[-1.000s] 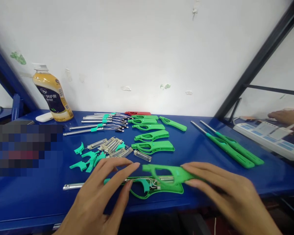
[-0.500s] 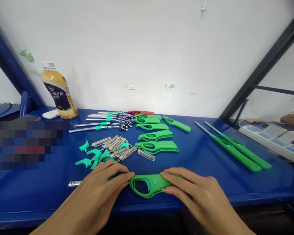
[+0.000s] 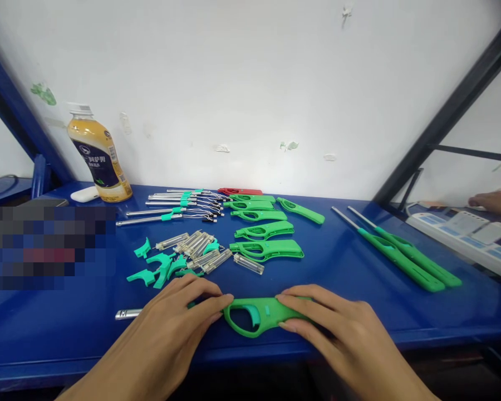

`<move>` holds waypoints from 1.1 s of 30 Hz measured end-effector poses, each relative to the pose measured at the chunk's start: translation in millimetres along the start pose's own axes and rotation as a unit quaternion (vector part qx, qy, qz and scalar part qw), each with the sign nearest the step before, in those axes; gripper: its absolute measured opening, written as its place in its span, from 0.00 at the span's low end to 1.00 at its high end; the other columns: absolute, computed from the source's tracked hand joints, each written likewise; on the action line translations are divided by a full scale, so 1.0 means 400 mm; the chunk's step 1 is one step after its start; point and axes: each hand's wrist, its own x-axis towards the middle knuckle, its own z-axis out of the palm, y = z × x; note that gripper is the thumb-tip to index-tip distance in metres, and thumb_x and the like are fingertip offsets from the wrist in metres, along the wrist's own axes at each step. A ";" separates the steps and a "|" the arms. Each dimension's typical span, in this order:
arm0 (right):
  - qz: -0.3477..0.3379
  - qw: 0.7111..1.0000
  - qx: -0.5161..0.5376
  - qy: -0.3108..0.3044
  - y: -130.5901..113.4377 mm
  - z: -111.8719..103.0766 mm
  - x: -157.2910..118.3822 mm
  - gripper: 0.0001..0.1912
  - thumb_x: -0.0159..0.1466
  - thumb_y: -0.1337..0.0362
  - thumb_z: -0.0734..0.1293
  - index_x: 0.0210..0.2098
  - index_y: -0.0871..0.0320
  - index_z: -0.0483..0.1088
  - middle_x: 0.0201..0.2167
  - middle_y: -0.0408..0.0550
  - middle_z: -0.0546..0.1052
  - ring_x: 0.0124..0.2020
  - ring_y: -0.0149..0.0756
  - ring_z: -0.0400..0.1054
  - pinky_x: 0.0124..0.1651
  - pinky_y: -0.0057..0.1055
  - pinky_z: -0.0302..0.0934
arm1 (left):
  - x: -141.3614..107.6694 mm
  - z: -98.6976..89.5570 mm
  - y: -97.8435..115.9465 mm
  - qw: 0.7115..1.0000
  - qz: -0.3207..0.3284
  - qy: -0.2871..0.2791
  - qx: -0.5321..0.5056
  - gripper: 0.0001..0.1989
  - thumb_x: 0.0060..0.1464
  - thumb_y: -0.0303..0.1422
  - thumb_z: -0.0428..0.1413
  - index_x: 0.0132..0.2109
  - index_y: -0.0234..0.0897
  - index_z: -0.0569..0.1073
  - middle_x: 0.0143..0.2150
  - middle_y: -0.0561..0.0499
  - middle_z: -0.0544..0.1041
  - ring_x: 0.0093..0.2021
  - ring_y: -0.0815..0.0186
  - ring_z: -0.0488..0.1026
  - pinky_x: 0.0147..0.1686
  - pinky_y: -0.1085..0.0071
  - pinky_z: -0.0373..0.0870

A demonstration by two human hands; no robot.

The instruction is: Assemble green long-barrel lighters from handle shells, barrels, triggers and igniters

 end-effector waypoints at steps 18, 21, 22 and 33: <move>0.075 0.986 0.127 -0.081 -0.009 -0.023 0.024 0.09 0.78 0.54 0.66 0.48 0.44 0.80 0.50 0.42 0.80 0.41 0.33 0.79 0.43 0.28 0.70 | -0.009 -0.004 0.005 0.997 0.025 -0.031 0.060 0.25 0.68 0.18 0.47 0.58 0.46 0.80 0.48 0.49 0.83 0.45 0.61 0.81 0.45 0.64 0.80; 0.077 0.986 0.125 -0.073 0.000 -0.015 0.016 0.09 0.78 0.53 0.67 0.49 0.43 0.80 0.51 0.42 0.80 0.38 0.32 0.78 0.43 0.27 0.72 | -0.032 -0.024 0.013 0.991 0.009 -0.034 0.130 0.22 0.70 0.23 0.49 0.64 0.46 0.76 0.54 0.46 0.82 0.52 0.54 0.79 0.49 0.57 0.77; 0.077 0.987 0.125 -0.070 0.003 -0.013 0.013 0.09 0.77 0.53 0.67 0.48 0.43 0.80 0.51 0.42 0.80 0.37 0.32 0.78 0.43 0.26 0.72 | -0.041 -0.030 0.013 0.988 0.002 -0.032 0.153 0.20 0.72 0.26 0.50 0.65 0.45 0.74 0.55 0.46 0.81 0.54 0.52 0.79 0.51 0.55 0.76; 0.064 0.984 0.163 -0.036 0.021 0.000 0.005 0.08 0.71 0.57 0.75 0.50 0.41 0.82 0.45 0.40 0.81 0.41 0.31 0.80 0.43 0.23 0.72 | -0.041 -0.030 -0.002 0.978 0.053 -0.009 0.201 0.18 0.68 0.18 0.46 0.49 0.40 0.76 0.45 0.51 0.83 0.45 0.57 0.78 0.48 0.60 0.65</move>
